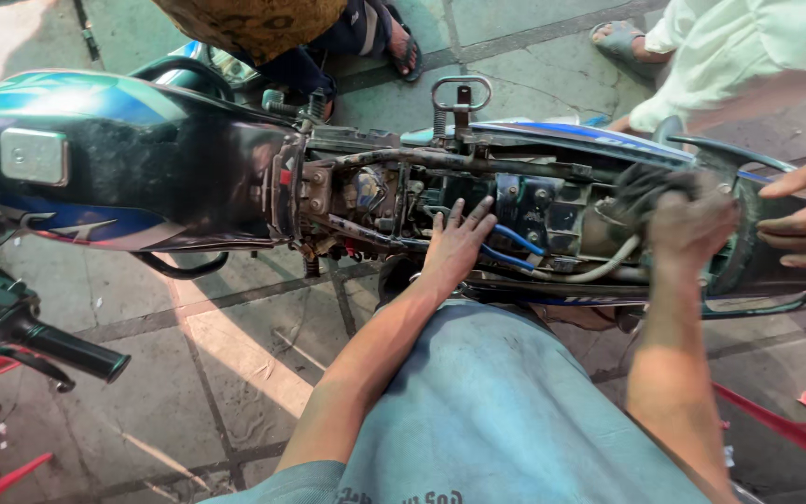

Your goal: The person wipes the exposed engine and frame area of a motorcycle using a rag. They hold the handlebar with one hand while cleaning with the other, occasionally using pliers to adjust or move components within the engine bay.

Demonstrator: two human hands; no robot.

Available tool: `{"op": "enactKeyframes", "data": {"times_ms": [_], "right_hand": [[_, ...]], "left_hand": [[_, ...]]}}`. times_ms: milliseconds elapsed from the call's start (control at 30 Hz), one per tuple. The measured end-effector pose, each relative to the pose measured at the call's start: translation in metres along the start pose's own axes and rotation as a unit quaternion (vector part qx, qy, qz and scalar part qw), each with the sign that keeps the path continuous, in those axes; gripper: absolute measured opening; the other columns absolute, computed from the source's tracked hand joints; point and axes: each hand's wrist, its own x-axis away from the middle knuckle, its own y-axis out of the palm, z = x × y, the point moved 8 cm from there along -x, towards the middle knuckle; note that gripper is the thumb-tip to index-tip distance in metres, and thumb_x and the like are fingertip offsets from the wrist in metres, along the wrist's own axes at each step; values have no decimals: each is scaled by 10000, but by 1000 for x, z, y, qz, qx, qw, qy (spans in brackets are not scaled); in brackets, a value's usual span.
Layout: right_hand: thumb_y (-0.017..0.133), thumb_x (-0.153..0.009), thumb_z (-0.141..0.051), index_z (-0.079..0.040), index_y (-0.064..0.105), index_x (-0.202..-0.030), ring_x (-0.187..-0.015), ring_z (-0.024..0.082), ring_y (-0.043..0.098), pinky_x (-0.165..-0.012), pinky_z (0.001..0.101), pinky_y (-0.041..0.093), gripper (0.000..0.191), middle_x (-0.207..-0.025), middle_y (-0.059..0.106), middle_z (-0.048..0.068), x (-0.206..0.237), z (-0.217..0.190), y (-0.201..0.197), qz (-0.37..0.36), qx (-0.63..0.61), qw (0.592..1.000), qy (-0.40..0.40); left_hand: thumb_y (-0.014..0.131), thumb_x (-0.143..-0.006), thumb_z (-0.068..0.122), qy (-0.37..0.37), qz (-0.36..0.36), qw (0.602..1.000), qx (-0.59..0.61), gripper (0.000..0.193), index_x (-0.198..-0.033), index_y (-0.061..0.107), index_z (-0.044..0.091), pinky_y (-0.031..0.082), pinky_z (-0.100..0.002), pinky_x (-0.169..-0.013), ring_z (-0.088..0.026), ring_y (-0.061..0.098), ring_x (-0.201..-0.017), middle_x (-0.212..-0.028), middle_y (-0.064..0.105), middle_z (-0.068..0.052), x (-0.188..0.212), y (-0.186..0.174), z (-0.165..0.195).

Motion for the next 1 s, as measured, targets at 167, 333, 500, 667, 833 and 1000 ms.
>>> {"op": "enactKeyframes", "data": {"times_ms": [167, 333, 500, 667, 833, 1000], "right_hand": [[634, -736, -99, -139, 790, -1189, -889, 382, 685, -814, 536, 534, 480, -1058, 642, 220, 3, -27, 97, -95, 168, 965, -176], [575, -959, -87, -63, 589, -1399, -814, 454, 685, -722, 558, 598, 440, -1175, 567, 286, 53, -11, 163, -188, 155, 967, -79], [630, -841, -195, -80, 702, -1188, -978, 478, 674, -879, 565, 553, 373, -1138, 661, 258, 100, 30, 141, -325, 204, 919, -88], [608, -855, -190, -141, 715, -1274, -1045, 451, 666, -910, 545, 543, 435, -1137, 691, 250, 49, 44, 126, -310, 158, 933, -93], [533, -926, -101, -95, 605, -1430, -1053, 389, 679, -830, 516, 567, 509, -1210, 632, 234, 61, 25, 146, -200, 182, 961, -58], [629, -843, -160, -274, 679, -1328, -1104, 398, 661, -965, 508, 532, 501, -1310, 630, 154, 98, 39, 157, -359, 225, 904, -61]], "left_hand": [[556, -904, 29, 18, 14, 1000, 10, 666, -1507, 458, 295, 266, -657, -1189, -359, 255, -1552, -1711, 222, 49, 6, 1, 0], [557, -859, -12, 22, 1, 999, 28, 798, -1565, 405, 327, 264, -642, -1192, -337, 255, -1545, -1699, 213, 39, 5, -1, -3], [592, -852, 16, 31, -13, 998, 46, 769, -1526, 427, 349, 257, -631, -1203, -321, 252, -1551, -1702, 209, 26, 8, -1, -1], [605, -829, -10, 66, 5, 998, 3, 815, -1536, 449, 364, 252, -625, -1191, -319, 237, -1557, -1712, 203, -13, 8, -4, -1], [645, -803, 33, 54, -26, 998, 19, 831, -1536, 423, 354, 245, -626, -1204, -322, 231, -1550, -1702, 190, -20, 4, 0, -2], [650, -813, 28, 54, -12, 998, 20, 828, -1532, 433, 376, 249, -623, -1203, -310, 240, -1551, -1705, 199, -9, 4, -4, -1]]}}
